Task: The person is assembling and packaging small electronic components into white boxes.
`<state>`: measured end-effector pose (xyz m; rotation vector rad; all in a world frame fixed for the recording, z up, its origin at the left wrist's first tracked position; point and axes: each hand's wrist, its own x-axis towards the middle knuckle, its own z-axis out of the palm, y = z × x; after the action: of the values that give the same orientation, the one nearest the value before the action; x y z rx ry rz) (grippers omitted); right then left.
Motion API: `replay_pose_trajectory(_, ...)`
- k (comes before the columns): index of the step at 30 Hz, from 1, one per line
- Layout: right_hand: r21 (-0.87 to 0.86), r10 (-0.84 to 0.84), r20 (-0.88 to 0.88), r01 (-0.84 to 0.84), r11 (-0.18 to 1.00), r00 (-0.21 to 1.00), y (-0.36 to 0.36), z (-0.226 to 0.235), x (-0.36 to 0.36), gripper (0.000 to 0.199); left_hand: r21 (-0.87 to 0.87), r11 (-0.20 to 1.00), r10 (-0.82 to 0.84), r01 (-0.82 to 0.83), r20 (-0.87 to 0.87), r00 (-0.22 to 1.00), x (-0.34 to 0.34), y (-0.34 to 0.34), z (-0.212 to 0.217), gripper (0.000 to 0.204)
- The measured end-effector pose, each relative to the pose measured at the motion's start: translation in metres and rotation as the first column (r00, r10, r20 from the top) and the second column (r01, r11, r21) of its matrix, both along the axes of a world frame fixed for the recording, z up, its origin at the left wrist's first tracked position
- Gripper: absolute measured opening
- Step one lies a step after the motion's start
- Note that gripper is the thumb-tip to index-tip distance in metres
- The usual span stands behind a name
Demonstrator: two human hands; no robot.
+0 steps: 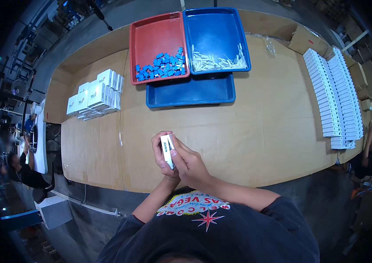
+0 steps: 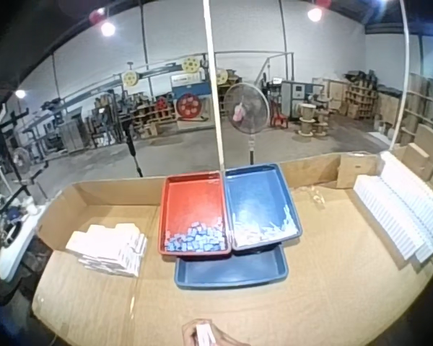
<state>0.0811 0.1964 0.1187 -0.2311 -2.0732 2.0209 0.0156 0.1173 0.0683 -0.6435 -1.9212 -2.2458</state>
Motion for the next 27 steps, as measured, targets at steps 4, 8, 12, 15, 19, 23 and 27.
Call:
replay_pose_trajectory(4, 0.036, -0.003, -0.035, 0.004, 0.999, 0.999, 0.001, 0.003, 0.001, 0.047, 0.025, 1.0, -0.015, 0.015, -0.004, 1.0, 0.002, -0.003, -0.001, 0.092)
replay_pose_trajectory(8, 0.052, 0.014, -0.047, -0.012, 0.999, 0.999, 0.003, 0.008, 0.002, 0.048, 0.062, 0.998, -0.019, 0.02, -0.016, 1.0, 0.003, -0.001, -0.002, 0.094)
replay_pose_trajectory(12, -0.041, 0.076, -0.006, -0.076, 0.996, 0.997, 0.016, 0.004, -0.005, 0.05, 0.058, 0.997, -0.047, 0.046, 0.017, 0.999, -0.004, 0.0, -0.002, 0.106)
replay_pose_trajectory(15, -0.284, 0.156, 0.085, -0.126, 0.951, 0.984, 0.032, -0.001, -0.005, 0.056, -0.171, 0.971, -0.185, 0.165, -0.109, 0.977, -0.015, -0.012, -0.014, 0.122)
replay_pose_trajectory(19, 0.235, 0.179, 0.238, -0.236, 0.943, 0.955, 0.051, 0.011, 0.001, 0.071, 0.235, 0.925, -0.372, 0.298, 0.405, 0.835, -0.007, -0.011, -0.002, 0.093)
replay_pose_trajectory(23, 0.631, 0.207, -0.047, -0.131, 0.765, 0.977, 0.071, 0.003, 0.001, 0.089, 0.329, 0.901, -0.432, 0.281, 0.727, 0.534, 0.004, -0.003, 0.017, 0.083)
replay_pose_trajectory(27, 0.717, 0.34, -0.176, -0.116, 0.687, 0.924, 0.081, -0.015, -0.002, 0.09, 0.454, 0.831, -0.548, 0.323, 0.766, 0.336, 0.015, -0.005, 0.023, 0.081)
